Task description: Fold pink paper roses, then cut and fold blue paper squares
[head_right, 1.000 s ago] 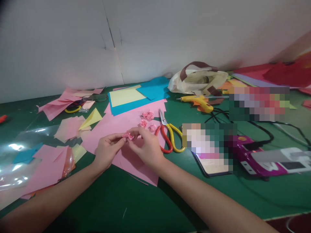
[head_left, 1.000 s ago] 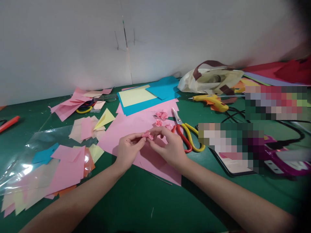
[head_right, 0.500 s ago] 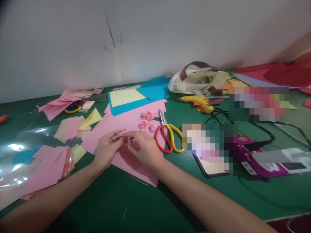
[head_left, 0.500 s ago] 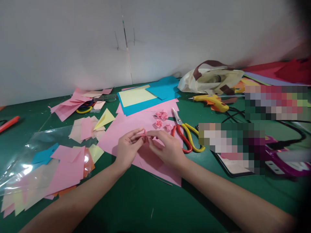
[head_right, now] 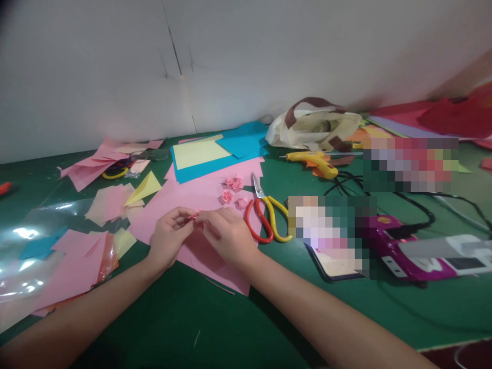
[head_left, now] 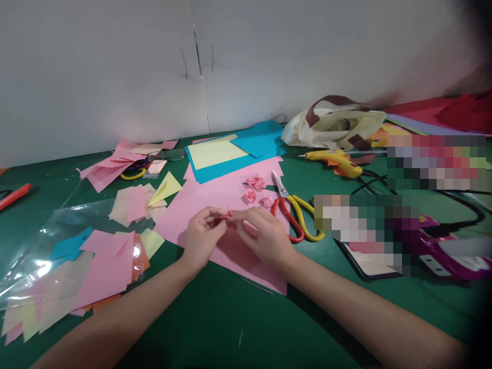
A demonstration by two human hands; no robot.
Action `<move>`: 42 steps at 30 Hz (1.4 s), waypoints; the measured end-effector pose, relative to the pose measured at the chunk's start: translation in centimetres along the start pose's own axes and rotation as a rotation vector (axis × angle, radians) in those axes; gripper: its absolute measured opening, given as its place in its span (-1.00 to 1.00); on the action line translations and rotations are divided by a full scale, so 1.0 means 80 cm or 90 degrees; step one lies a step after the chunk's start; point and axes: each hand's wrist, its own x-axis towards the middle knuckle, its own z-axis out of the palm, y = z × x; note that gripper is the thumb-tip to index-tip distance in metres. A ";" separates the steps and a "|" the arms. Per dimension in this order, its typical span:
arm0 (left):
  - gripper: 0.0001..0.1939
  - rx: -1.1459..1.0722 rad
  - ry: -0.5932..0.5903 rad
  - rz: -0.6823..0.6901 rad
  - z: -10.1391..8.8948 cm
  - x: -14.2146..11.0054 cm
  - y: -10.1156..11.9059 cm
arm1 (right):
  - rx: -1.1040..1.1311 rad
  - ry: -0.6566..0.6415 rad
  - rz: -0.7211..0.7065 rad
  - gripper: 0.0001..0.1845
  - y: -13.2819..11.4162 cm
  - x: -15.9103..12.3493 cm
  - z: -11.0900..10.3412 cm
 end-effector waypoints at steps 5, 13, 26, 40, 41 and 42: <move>-0.99 0.032 0.003 -0.007 0.001 -0.003 0.004 | 0.087 0.007 0.127 -0.76 -0.004 -0.001 0.001; -0.93 0.012 0.009 -0.010 0.000 0.000 0.000 | 0.183 0.026 0.206 -0.91 -0.007 0.000 -0.002; -0.85 -0.011 -0.029 -0.057 0.001 0.001 0.004 | 0.026 -0.054 -0.028 -0.70 0.010 -0.004 -0.005; -0.84 -0.051 -0.019 -0.063 -0.001 0.001 0.001 | 0.131 0.031 0.115 -0.86 0.006 -0.003 -0.001; -0.85 -0.037 -0.018 -0.057 -0.001 0.001 0.000 | 0.098 0.027 0.067 -0.83 0.008 -0.004 -0.001; -0.85 -0.022 -0.016 -0.048 -0.001 0.001 -0.001 | 0.067 0.026 0.023 -0.80 0.009 -0.006 -0.002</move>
